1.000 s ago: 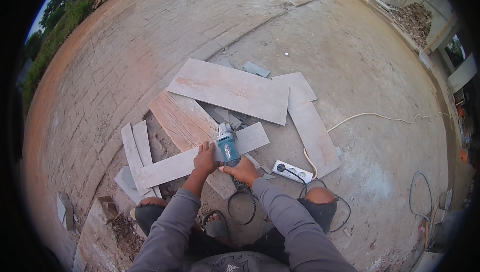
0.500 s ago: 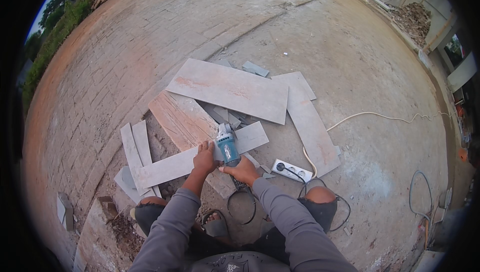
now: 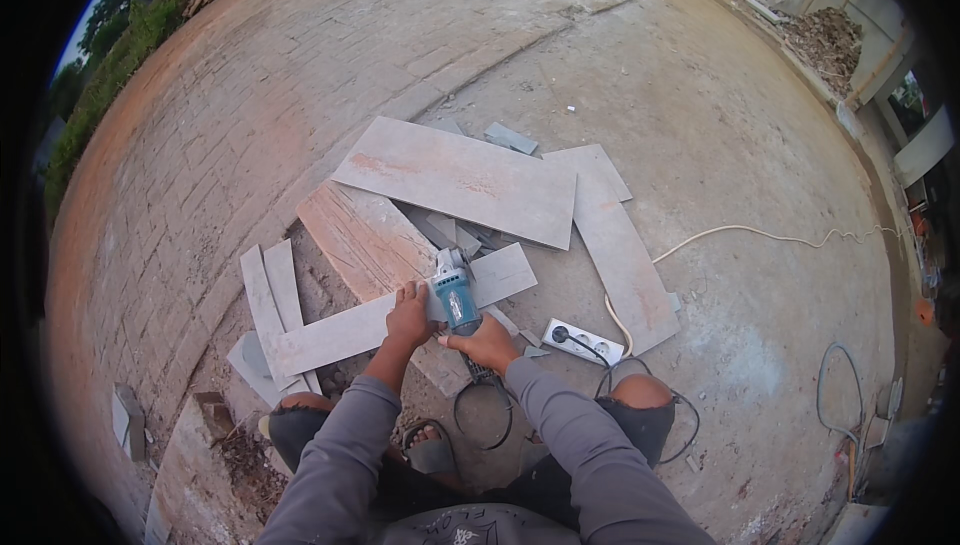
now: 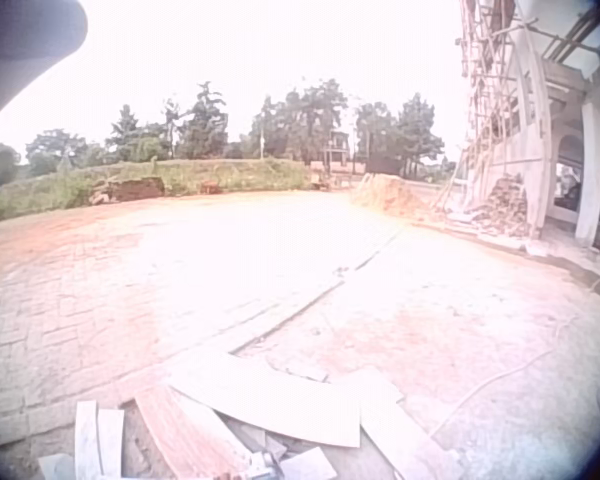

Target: The person uses an angle grinder to cut through pieces of tile on the ground and then picks up the cut fragments by hand.

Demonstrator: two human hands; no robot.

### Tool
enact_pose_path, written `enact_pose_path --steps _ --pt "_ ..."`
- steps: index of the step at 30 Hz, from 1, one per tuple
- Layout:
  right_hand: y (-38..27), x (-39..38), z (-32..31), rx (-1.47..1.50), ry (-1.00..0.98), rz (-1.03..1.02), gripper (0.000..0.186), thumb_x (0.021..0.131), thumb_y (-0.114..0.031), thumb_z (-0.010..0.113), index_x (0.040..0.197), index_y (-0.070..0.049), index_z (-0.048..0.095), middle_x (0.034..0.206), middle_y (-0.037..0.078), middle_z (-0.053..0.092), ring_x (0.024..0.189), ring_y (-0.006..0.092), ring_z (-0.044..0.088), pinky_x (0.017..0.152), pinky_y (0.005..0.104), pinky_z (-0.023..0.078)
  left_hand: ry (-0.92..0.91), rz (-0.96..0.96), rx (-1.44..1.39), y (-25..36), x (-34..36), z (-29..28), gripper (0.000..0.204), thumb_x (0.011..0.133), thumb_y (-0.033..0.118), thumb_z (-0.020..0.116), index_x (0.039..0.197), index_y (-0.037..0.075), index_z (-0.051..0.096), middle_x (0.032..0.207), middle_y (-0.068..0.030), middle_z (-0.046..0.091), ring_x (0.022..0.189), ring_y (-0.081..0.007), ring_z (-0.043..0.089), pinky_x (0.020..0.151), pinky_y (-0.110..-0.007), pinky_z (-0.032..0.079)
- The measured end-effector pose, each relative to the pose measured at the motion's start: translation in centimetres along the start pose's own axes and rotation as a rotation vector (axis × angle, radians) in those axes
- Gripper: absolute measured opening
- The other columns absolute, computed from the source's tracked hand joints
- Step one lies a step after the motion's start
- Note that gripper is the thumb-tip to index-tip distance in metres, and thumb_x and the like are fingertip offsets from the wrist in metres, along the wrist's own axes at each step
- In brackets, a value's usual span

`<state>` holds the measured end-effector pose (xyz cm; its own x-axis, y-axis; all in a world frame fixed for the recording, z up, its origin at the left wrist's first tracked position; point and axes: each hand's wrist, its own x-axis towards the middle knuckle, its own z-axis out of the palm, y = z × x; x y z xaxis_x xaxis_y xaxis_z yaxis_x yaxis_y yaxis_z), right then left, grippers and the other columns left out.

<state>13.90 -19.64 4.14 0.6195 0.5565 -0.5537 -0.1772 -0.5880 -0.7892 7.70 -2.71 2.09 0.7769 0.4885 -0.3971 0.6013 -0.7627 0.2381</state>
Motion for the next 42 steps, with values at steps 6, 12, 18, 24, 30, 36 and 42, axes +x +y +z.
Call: enact_pose_path --steps 6,12,18,24,30,36,42 --pt "0.0 -0.3 -0.1 -0.02 0.001 0.011 0.071 0.062 -0.046 0.084 0.107 0.005 0.062 0.103 0.021 0.067 0.095 0.0311 0.066 0.086 0.0364 0.049 -0.007 -0.005 0.0 0.0 0.0 0.0 0.097 0.063 0.033 0.086 0.144 0.011 0.037 0.151 -0.0118 0.032 0.141 -0.0335 0.03 0.101 -0.053 0.043" --pt "0.3 -0.4 0.0 -0.031 0.016 0.017 0.073 0.062 -0.048 0.084 0.108 0.005 0.062 0.104 0.022 0.067 0.097 0.0317 0.066 0.086 0.0366 0.049 -0.07 -0.027 -0.021 0.4 -0.2 -0.8 0.096 0.068 0.032 0.084 0.147 0.013 0.033 0.154 -0.0107 0.028 0.142 -0.033 0.026 0.105 -0.055 0.039" --pt "0.5 -0.4 0.1 -0.056 -0.007 0.018 0.074 0.065 -0.045 0.083 0.11 0.007 0.059 0.105 0.021 0.066 0.095 0.0292 0.065 0.085 0.035 0.049 -0.067 -0.026 -0.021 0.2 -0.1 -0.6 0.096 0.068 0.032 0.084 0.147 0.013 0.033 0.153 -0.0106 0.028 0.142 -0.033 0.026 0.105 -0.056 0.039" --pt "0.0 -0.8 -0.1 -0.104 0.023 0.032 0.075 0.066 -0.045 0.083 0.113 0.009 0.058 0.107 0.022 0.065 0.097 0.0301 0.064 0.086 0.0347 0.049 -0.001 0.009 0.001 0.0 0.0 -0.1 0.096 0.063 0.033 0.085 0.143 0.01 0.038 0.149 -0.0126 0.034 0.139 -0.0342 0.031 0.101 -0.049 0.045" --pt "-0.5 -0.5 -0.4 -0.036 -0.001 -0.02 0.072 0.066 -0.042 0.083 0.112 0.006 0.06 0.107 0.022 0.066 0.097 0.0296 0.065 0.086 0.0347 0.049 0.019 0.029 0.0 -0.2 0.0 0.0 0.094 0.064 0.033 0.084 0.143 0.01 0.039 0.148 -0.0125 0.035 0.139 -0.0341 0.032 0.1 -0.045 0.046" --pt "1.2 1.8 0.4 0.027 0.01 -0.059 0.063 0.061 -0.046 0.084 0.099 0.002 0.067 0.096 0.021 0.069 0.088 0.032 0.068 0.08 0.0367 0.05 0.049 0.046 0.02 -0.5 0.3 0.7 0.092 0.065 0.032 0.083 0.142 0.01 0.04 0.148 -0.0124 0.035 0.138 -0.0349 0.034 0.1 -0.045 0.046" --pt "1.1 2.2 0.5 0.059 0.01 -0.053 0.059 0.061 -0.044 0.084 0.096 0.0 0.069 0.094 0.019 0.07 0.086 0.0303 0.068 0.079 0.0356 0.05 0.01 0.033 0.008 -0.3 0.1 0.2 0.089 0.068 0.027 0.081 0.144 0.011 0.038 0.149 -0.012 0.033 0.139 -0.0346 0.032 0.102 -0.046 0.044"
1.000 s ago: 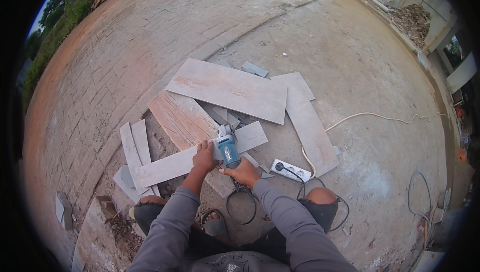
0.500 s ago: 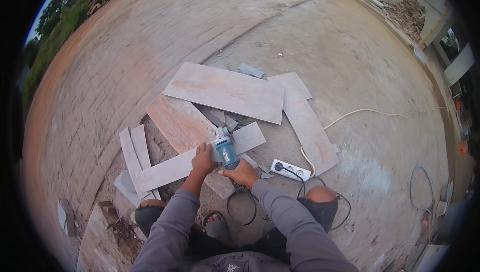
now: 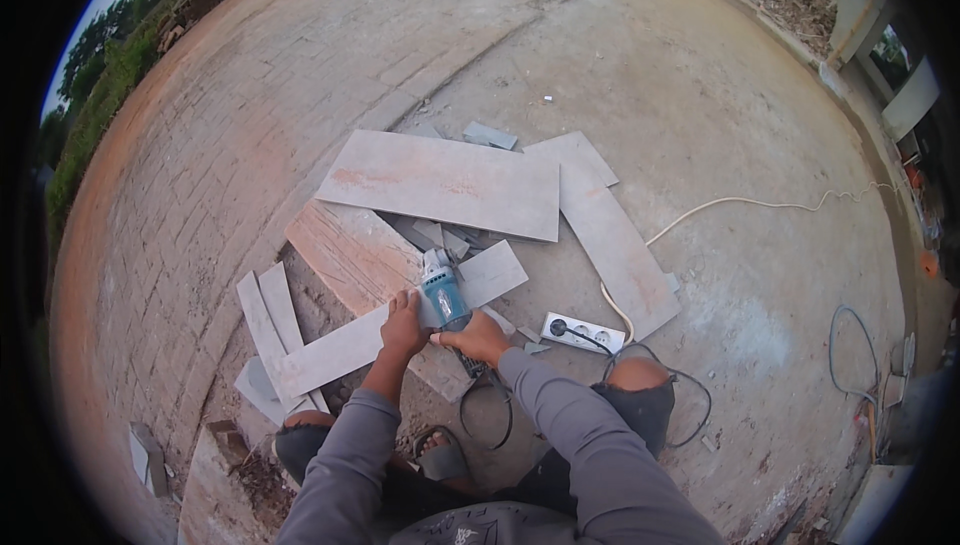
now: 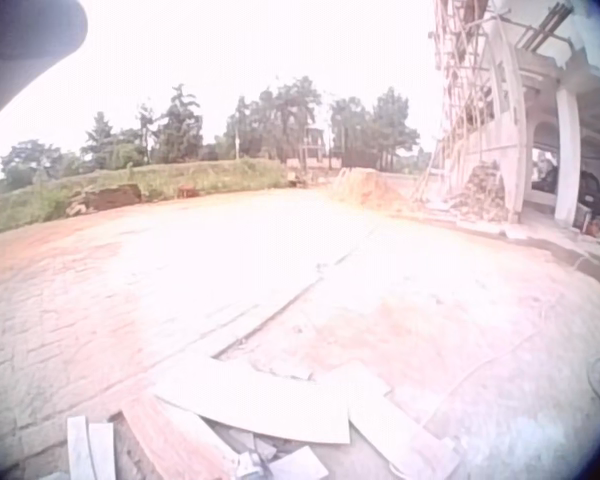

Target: The person uses an angle grinder to cut through pieces of tile on the ground and then picks up the cut fragments by hand.

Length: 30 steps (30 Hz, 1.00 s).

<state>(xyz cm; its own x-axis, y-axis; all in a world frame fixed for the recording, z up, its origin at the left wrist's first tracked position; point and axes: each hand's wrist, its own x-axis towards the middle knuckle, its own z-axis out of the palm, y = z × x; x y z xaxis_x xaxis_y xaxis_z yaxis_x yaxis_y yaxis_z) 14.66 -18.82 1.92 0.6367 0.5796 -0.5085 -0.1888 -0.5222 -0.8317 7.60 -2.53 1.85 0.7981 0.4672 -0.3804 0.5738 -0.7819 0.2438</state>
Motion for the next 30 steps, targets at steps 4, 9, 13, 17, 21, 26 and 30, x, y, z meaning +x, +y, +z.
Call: enact_pose_path --steps 4,9,13,17,21,26,30 --pt "-0.4 -0.2 -0.1 0.007 -0.011 0.004 0.06 0.061 -0.045 0.084 0.098 0.001 0.068 0.095 0.019 0.07 0.086 0.0302 0.068 0.08 0.0358 0.05 -0.018 -0.012 -0.001 0.1 -0.1 -0.3 0.089 0.069 0.025 0.081 0.145 0.011 0.037 0.15 -0.0117 0.032 0.14 -0.0337 0.03 0.103 -0.047 0.043" --pt "0.1 -0.1 0.1 0.0 -0.012 0.012 0.058 0.066 -0.037 0.084 0.106 0.001 0.065 0.099 0.017 0.069 0.091 0.0265 0.066 0.083 0.0335 0.049 0.034 0.011 0.032 -0.3 0.2 0.4 0.093 0.064 0.032 0.084 0.143 0.01 0.039 0.148 -0.0141 0.035 0.137 -0.0376 0.035 0.1 -0.046 0.046" --pt "0.5 0.1 0.0 -0.004 -0.025 0.024 0.072 0.061 -0.046 0.085 0.107 0.005 0.063 0.104 0.023 0.067 0.095 0.0329 0.066 0.085 0.0364 0.049 0.008 -0.003 0.034 -0.1 0.3 0.2 0.095 0.063 0.033 0.084 0.143 0.01 0.039 0.15 -0.014 0.034 0.138 -0.0374 0.034 0.1 -0.045 0.046" --pt "-0.2 -0.4 -0.2 -0.019 -0.016 0.029 0.068 0.063 -0.042 0.084 0.108 0.004 0.063 0.102 0.021 0.068 0.094 0.0303 0.066 0.085 0.0349 0.049 0.003 -0.004 0.02 0.0 0.1 0.0 0.095 0.064 0.035 0.084 0.143 0.009 0.039 0.15 -0.0138 0.033 0.139 -0.0371 0.033 0.101 -0.045 0.046" --pt "-0.3 -0.6 -0.3 -0.014 -0.038 0.022 0.061 0.069 -0.033 0.083 0.111 0.004 0.061 0.102 0.017 0.068 0.092 0.0248 0.065 0.085 0.0319 0.048 -0.001 -0.006 0.022 0.1 0.1 -0.1 0.096 0.064 0.035 0.084 0.144 0.009 0.038 0.15 -0.0138 0.033 0.139 -0.0369 0.033 0.101 -0.045 0.045" --pt "-0.2 -0.5 -0.3 -0.004 -0.04 0.052 0.061 0.069 -0.033 0.083 0.111 0.005 0.06 0.104 0.018 0.067 0.093 0.025 0.065 0.085 0.0317 0.048 -0.007 -0.01 0.033 0.1 0.1 -0.2 0.096 0.064 0.035 0.084 0.145 0.009 0.038 0.151 -0.0138 0.032 0.139 -0.0367 0.032 0.102 -0.045 0.045" --pt "-0.6 -0.9 -0.3 -0.01 -0.041 0.036 0.063 0.069 -0.033 0.083 0.112 0.005 0.06 0.104 0.018 0.067 0.094 0.0253 0.065 0.086 0.0317 0.048 -0.01 -0.015 0.035 0.0 0.1 -0.2 0.096 0.065 0.034 0.084 0.145 0.01 0.037 0.151 -0.0139 0.032 0.139 -0.0365 0.032 0.102 -0.045 0.045"
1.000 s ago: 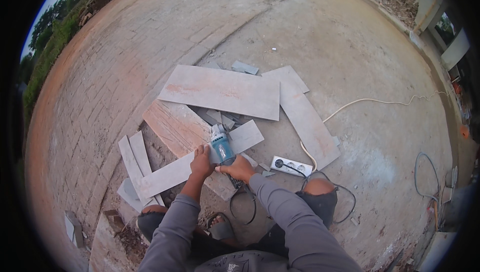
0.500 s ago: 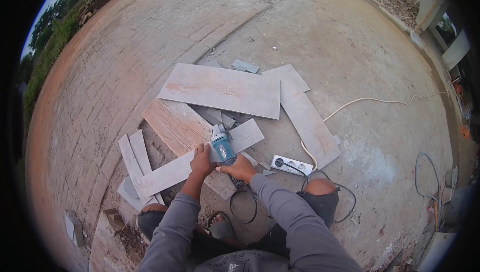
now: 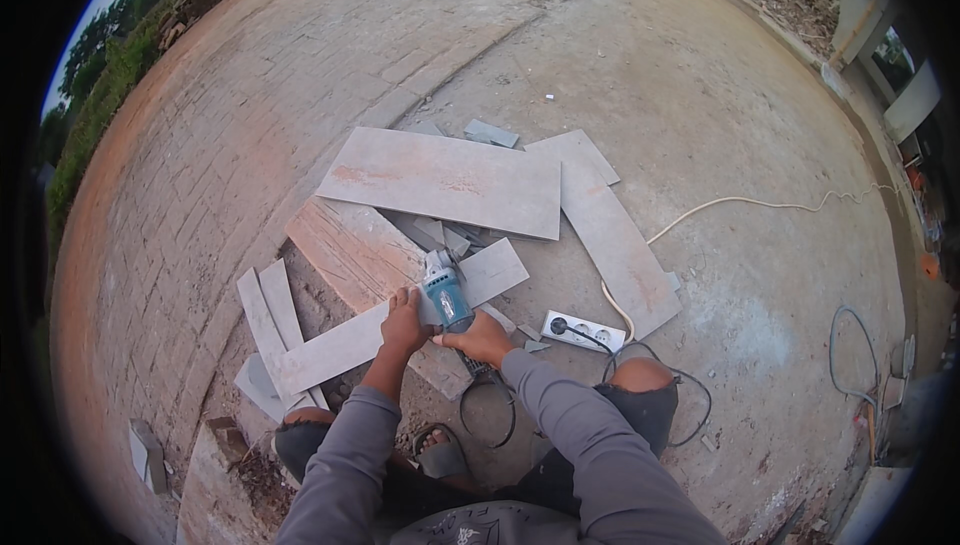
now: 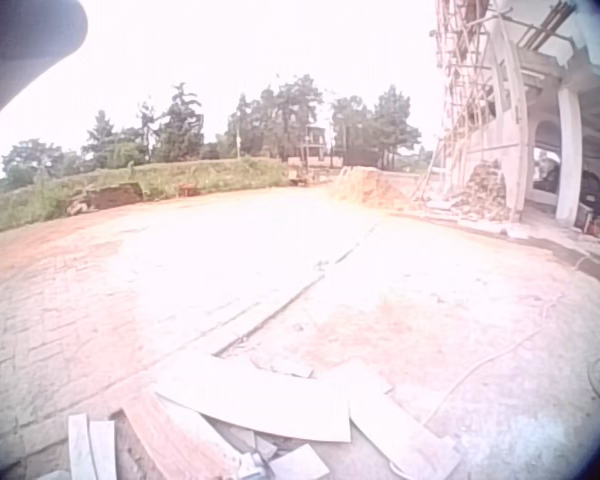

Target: The person uses an angle grinder to cut through pieces of tile on the ground and then picks up the cut fragments by hand.

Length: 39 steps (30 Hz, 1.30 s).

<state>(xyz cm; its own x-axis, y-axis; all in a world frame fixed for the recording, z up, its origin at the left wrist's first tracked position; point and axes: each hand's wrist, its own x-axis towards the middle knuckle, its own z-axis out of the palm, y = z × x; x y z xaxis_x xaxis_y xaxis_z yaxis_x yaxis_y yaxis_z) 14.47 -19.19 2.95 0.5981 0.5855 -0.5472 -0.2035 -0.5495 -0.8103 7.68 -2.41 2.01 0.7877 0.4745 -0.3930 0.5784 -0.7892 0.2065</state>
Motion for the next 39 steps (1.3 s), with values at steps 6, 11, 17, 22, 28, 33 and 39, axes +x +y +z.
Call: enact_pose_path --steps 6,11,17,22,28,33,39 --pt "-0.4 -0.5 -0.3 -0.038 0.031 -0.021 0.068 0.067 -0.038 0.084 0.113 0.006 0.059 0.105 0.019 0.066 0.095 0.0261 0.065 0.086 0.0326 0.048 0.022 0.006 -0.019 0.2 -0.1 0.0 0.092 0.065 0.032 0.083 0.143 0.011 0.039 0.149 -0.0138 0.034 0.138 -0.0359 0.034 0.1 -0.045 0.046" --pt "-1.7 -0.5 -0.8 -0.04 0.067 -0.074 0.08 0.062 -0.049 0.084 0.112 0.007 0.058 0.104 0.023 0.066 0.097 0.0327 0.065 0.087 0.0371 0.049 -0.033 -0.003 -0.058 -0.5 0.6 0.5 0.097 0.064 0.031 0.085 0.146 0.013 0.036 0.152 -0.0118 0.03 0.142 -0.0324 0.027 0.106 -0.055 0.037" --pt "-3.4 -1.4 -3.3 0.049 0.142 -0.111 0.076 0.062 -0.047 0.084 0.109 0.008 0.058 0.102 0.021 0.066 0.094 0.0293 0.065 0.084 0.0357 0.049 -0.047 -0.031 0.054 -1.4 -0.3 -1.5 0.123 0.05 0.046 0.09 0.149 0.009 0.026 0.153 -0.0209 0.026 0.142 -0.0374 0.025 0.111 -0.056 0.026" --pt "-4.0 -2.0 -6.5 0.132 0.185 -0.11 0.063 0.066 -0.039 0.083 0.103 0.006 0.06 0.095 0.015 0.066 0.085 0.0219 0.064 0.078 0.0318 0.049 0.028 -0.161 0.019 -4.0 -1.2 -2.3 0.135 0.048 0.058 0.088 0.149 0.003 0.019 0.155 -0.0227 0.021 0.145 -0.0356 0.021 0.112 -0.055 0.025" --pt "-3.8 -3.3 -9.2 0.307 0.285 -0.133 0.045 0.071 -0.025 0.082 0.1 0.003 0.06 0.092 0.009 0.065 0.079 0.0158 0.061 0.073 0.0297 0.049 -0.004 -0.159 0.018 -6.4 -1.7 -2.6 0.122 0.05 0.064 0.084 0.14 -0.002 0.036 0.147 -0.0211 0.035 0.137 -0.0335 0.034 0.108 -0.052 0.032" --pt "-3.3 -3.7 -10.7 0.344 0.342 -0.102 0.043 0.072 -0.025 0.082 0.099 0.002 0.061 0.088 0.006 0.064 0.075 0.0138 0.059 0.068 0.0283 0.047 0.014 -0.188 0.079 -5.4 -2.4 -3.5 0.107 0.051 0.066 0.083 0.126 -0.001 0.05 0.127 -0.0158 0.049 0.122 -0.0298 0.048 0.099 -0.047 0.037" --pt "-4.7 -4.6 -10.8 0.357 0.353 -0.112 0.041 0.072 -0.024 0.082 0.097 0.001 0.06 0.085 0.005 0.063 0.073 0.0128 0.058 0.066 0.0278 0.046 0.093 -0.251 0.074 -6.0 -3.9 -2.7 0.102 0.05 0.071 0.081 0.116 -0.002 0.054 0.115 -0.0158 0.058 0.113 -0.0298 0.055 0.099 -0.044 0.036"
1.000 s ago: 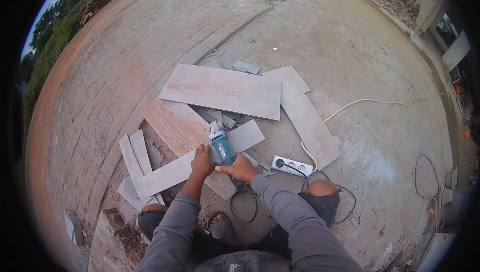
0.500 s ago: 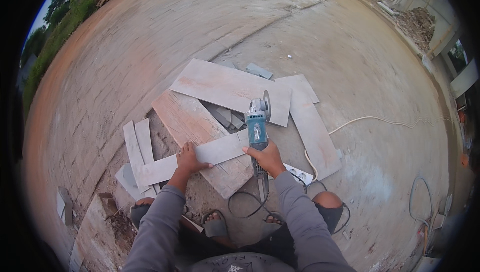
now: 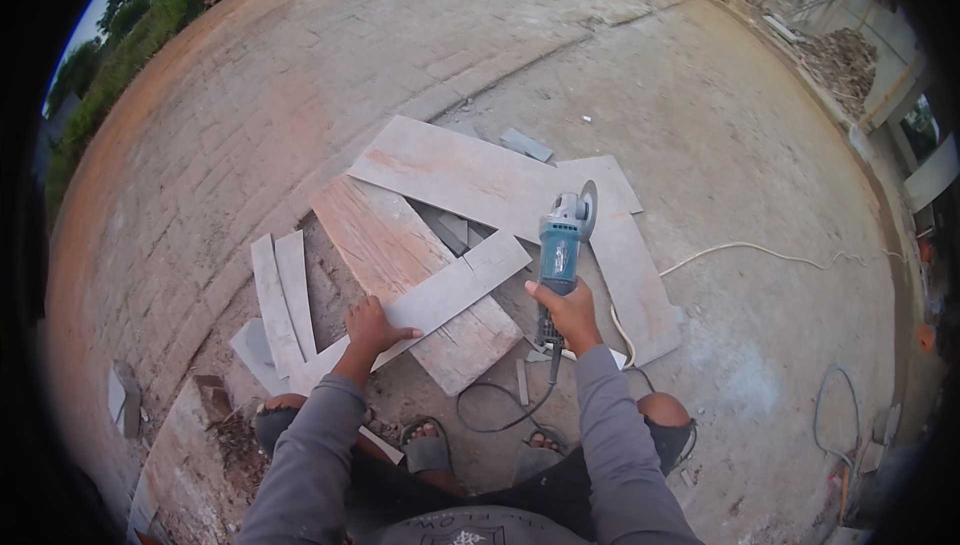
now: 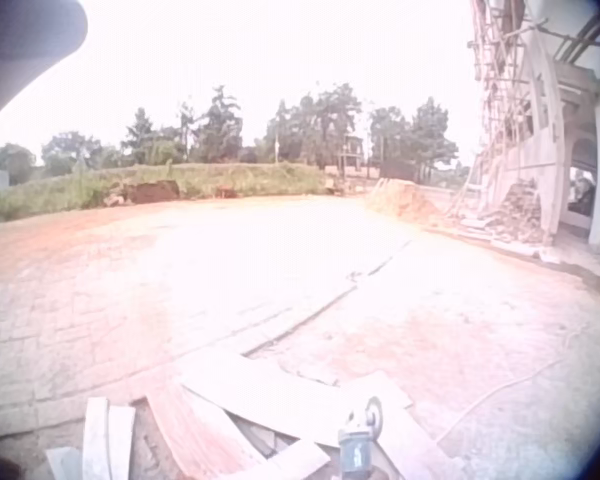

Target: The person uses an angle grinder to cut through pieces of tile on the ground and then picks up the cut fragments by hand.

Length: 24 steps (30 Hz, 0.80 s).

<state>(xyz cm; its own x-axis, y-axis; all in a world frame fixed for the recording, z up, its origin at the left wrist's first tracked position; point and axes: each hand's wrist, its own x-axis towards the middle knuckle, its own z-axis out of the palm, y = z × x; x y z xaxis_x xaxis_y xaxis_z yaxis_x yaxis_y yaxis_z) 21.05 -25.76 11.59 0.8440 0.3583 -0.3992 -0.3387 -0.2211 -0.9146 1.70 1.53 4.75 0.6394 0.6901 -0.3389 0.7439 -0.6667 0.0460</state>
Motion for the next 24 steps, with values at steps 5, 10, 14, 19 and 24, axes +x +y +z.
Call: enact_pose_path --steps 5,10,14,19,24 --pt "0.0 -0.2 0.5 0.014 -0.016 -0.011 0.04 0.073 -0.023 0.082 0.096 0.0 0.06 0.085 0.005 0.062 0.072 0.0129 0.057 0.066 0.0279 0.046 -0.168 -0.188 -0.289 -1.8 0.1 1.3 0.102 0.059 0.076 0.072 0.116 -0.007 0.056 0.113 -0.024 0.063 0.107 -0.0355 0.061 0.093 -0.046 0.043" --pt "0.5 0.1 1.4 0.02 -0.04 -0.016 0.04 0.072 -0.024 0.082 0.096 0.0 0.06 0.085 0.005 0.062 0.072 0.0131 0.057 0.066 0.028 0.046 -0.144 -0.167 -0.452 -4.2 1.5 5.4 0.09 0.078 0.074 0.055 0.111 -0.01 0.062 0.109 -0.0293 0.064 0.102 -0.0398 0.064 0.088 -0.046 0.048" --pt "1.1 0.2 1.4 0.017 -0.047 -0.028 0.04 0.072 -0.024 0.082 0.095 0.0 0.061 0.085 0.005 0.062 0.073 0.0126 0.057 0.067 0.0278 0.046 -0.139 -0.172 -0.452 -4.2 1.5 5.9 0.083 0.083 0.071 0.051 0.107 -0.007 0.065 0.105 -0.0285 0.066 0.103 -0.0397 0.064 0.088 -0.046 0.048" --pt "1.0 0.4 1.5 0.007 -0.054 -0.023 0.04 0.072 -0.025 0.083 0.095 0.0 0.061 0.084 0.005 0.063 0.073 0.012 0.057 0.068 0.0272 0.046 -0.154 -0.234 -0.527 -3.8 1.0 5.9 0.079 0.083 0.069 0.052 0.107 -0.005 0.067 0.104 -0.0276 0.066 0.102 -0.0387 0.064 0.088 -0.046 0.048" --pt "0.6 0.4 2.1 0.005 -0.044 -0.024 0.04 0.072 -0.024 0.082 0.097 0.0 0.061 0.086 0.005 0.063 0.074 0.0125 0.057 0.069 0.0273 0.046 -0.026 -0.243 -0.614 -3.5 1.0 5.5 0.077 0.082 0.067 0.055 0.105 -0.005 0.068 0.102 -0.0273 0.067 0.099 -0.0393 0.065 0.087 -0.045 0.048"
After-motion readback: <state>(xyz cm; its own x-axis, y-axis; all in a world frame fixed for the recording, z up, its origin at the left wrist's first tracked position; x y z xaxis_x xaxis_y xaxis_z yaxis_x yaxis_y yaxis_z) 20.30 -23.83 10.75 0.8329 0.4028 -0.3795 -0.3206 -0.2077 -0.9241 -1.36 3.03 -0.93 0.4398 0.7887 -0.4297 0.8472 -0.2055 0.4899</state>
